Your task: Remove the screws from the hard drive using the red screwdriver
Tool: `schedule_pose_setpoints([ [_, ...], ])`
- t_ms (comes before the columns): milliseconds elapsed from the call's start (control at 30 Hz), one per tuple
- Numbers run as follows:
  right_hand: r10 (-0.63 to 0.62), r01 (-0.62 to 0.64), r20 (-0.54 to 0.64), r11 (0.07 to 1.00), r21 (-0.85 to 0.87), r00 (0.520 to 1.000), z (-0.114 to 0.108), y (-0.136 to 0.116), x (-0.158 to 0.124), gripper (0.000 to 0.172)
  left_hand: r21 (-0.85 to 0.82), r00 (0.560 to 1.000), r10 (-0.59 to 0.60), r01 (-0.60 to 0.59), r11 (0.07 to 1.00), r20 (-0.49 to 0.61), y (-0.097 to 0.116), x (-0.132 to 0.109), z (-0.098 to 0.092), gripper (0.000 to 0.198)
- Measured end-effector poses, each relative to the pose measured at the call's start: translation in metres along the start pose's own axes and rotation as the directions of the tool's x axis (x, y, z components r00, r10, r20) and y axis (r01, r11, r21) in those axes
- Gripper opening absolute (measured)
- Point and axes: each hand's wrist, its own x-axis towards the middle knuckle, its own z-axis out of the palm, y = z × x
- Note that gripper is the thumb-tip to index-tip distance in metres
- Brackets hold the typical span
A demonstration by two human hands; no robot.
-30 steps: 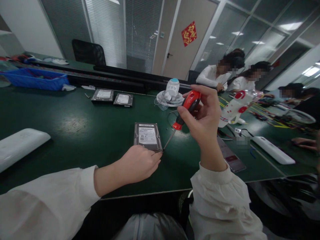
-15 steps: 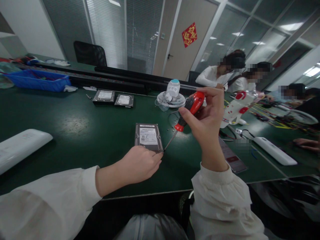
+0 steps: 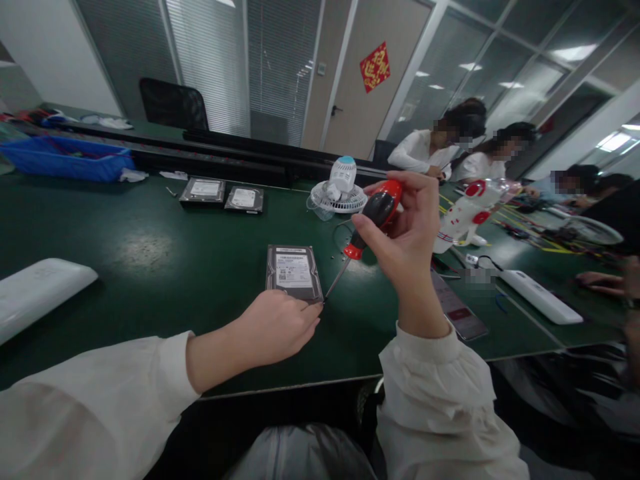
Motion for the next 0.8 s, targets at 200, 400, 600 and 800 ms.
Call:
schedule_pose_setpoints([
  [200,-0.068,0.068,-0.043,0.998,0.015,0.997,0.001,-0.001,0.002,0.047,-0.005,1.0,0.007,-0.007,1.0,-0.015,0.0,0.0,0.0,0.025],
  [400,0.004,-0.006,0.027,0.995,0.104,1.0,-0.003,-0.009,0.0,0.046,-0.016,1.0,0.01,-0.01,1.0,-0.003,-0.001,-0.001,0.001,0.027],
  [600,0.005,-0.007,0.051,0.999,0.038,0.999,-0.005,-0.008,-0.001,0.048,-0.013,1.0,0.003,-0.003,1.0,-0.008,-0.001,-0.001,0.001,0.026],
  [800,-0.029,0.029,0.007,0.999,0.023,1.0,0.001,-0.005,0.001,0.053,-0.002,1.0,0.006,-0.006,1.0,0.003,-0.001,-0.001,0.001,0.026],
])
